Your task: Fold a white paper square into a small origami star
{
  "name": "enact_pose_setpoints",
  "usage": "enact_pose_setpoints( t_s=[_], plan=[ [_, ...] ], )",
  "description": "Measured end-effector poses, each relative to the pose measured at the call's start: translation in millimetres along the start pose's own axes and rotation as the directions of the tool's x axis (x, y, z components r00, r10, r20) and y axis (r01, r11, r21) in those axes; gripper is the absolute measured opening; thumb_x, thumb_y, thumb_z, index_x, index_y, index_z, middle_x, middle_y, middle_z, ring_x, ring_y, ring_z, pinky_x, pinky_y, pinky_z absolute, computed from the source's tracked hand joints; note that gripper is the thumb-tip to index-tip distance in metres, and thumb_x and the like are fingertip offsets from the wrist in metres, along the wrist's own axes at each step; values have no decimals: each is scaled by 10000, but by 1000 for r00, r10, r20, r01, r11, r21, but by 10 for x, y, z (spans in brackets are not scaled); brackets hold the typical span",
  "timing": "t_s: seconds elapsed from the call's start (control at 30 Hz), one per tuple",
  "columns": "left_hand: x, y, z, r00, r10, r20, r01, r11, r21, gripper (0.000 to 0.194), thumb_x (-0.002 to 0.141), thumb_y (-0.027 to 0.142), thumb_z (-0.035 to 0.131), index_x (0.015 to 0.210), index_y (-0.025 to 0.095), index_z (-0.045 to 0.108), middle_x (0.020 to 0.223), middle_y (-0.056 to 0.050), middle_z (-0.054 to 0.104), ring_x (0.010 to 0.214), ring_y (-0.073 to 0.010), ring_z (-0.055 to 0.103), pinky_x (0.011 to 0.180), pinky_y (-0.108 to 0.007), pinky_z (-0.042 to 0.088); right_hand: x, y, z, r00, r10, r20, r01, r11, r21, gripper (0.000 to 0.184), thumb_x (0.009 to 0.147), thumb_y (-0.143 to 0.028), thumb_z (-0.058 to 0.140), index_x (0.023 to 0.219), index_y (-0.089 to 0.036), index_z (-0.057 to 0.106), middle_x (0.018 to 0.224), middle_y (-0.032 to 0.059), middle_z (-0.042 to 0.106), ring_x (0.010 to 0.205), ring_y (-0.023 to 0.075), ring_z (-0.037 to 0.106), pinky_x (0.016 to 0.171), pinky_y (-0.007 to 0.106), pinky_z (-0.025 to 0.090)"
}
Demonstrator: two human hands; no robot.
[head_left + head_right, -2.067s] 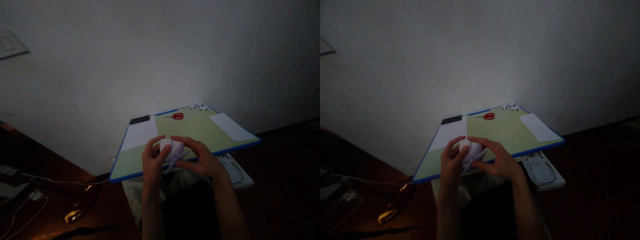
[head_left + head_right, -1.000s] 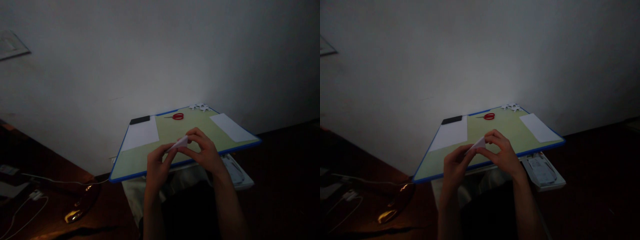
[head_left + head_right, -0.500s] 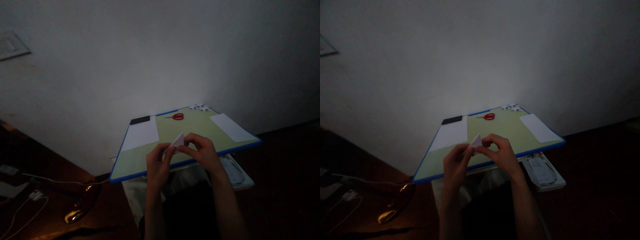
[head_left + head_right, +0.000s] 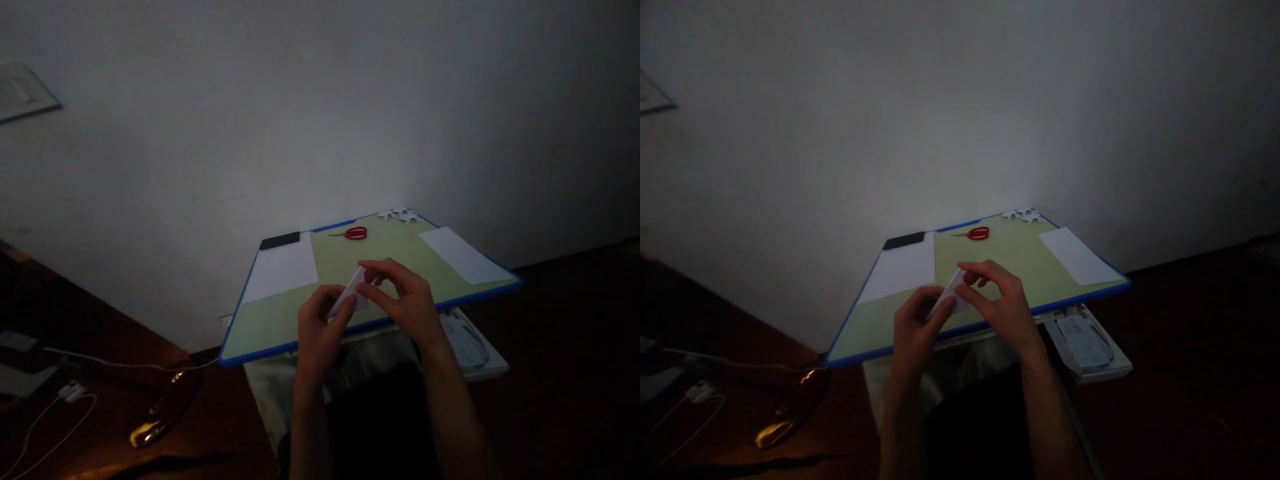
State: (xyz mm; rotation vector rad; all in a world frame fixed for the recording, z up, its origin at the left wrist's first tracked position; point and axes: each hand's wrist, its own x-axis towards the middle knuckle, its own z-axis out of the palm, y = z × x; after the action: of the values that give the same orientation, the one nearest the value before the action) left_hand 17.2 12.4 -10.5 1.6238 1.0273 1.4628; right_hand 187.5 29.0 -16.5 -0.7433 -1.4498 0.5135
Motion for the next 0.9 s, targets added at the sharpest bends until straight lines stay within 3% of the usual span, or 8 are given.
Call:
enact_pose_setpoints(
  t_s=[0.3, 0.6, 0.73, 0.9],
  plan=[
    [29, -53, 54, 999, -39, 34, 43, 994, -102, 198, 883, 347, 806, 913, 183, 699, 879, -34, 765, 831, -176, 718, 774, -270, 555, 26, -32, 15, 980, -195, 39, 198, 971, -131, 385, 952, -131, 743, 1290, -315, 737, 1061, 20, 735, 885, 172, 682, 844, 346, 580],
    [44, -83, 48, 1000, -7, 19, 9, 995, -102, 171, 896, 327, 800, 957, 198, 707, 891, -39, 790, 828, -179, 744, 768, -271, 570, 29, -22, 20, 966, -253, 42, 257, 950, -176, 403, 955, -102, 734, 1283, -335, 736, 1133, 32, 701, 988, 180, 684, 865, 342, 591],
    [54, -68, 71, 1000, -5, -5, 4, 992, -122, 180, 867, 277, 820, 982, 201, 705, 886, -29, 797, 822, -168, 755, 770, -256, 579, 34, -31, 6, 958, -282, 50, 286, 938, -198, 348, 955, -104, 735, 1238, -307, 743, 1135, 50, 682, 1090, 212, 671, 952, 391, 572],
    [52, -71, 78, 1000, 13, -16, -15, 991, -130, 180, 865, 261, 816, 1001, 198, 717, 927, -42, 815, 861, -182, 778, 791, -268, 599, 32, -57, -33, 943, -318, 96, 331, 924, -192, 242, 956, -91, 732, 1118, -269, 716, 1058, 25, 718, 1039, 201, 666, 928, 379, 544]
  ],
)
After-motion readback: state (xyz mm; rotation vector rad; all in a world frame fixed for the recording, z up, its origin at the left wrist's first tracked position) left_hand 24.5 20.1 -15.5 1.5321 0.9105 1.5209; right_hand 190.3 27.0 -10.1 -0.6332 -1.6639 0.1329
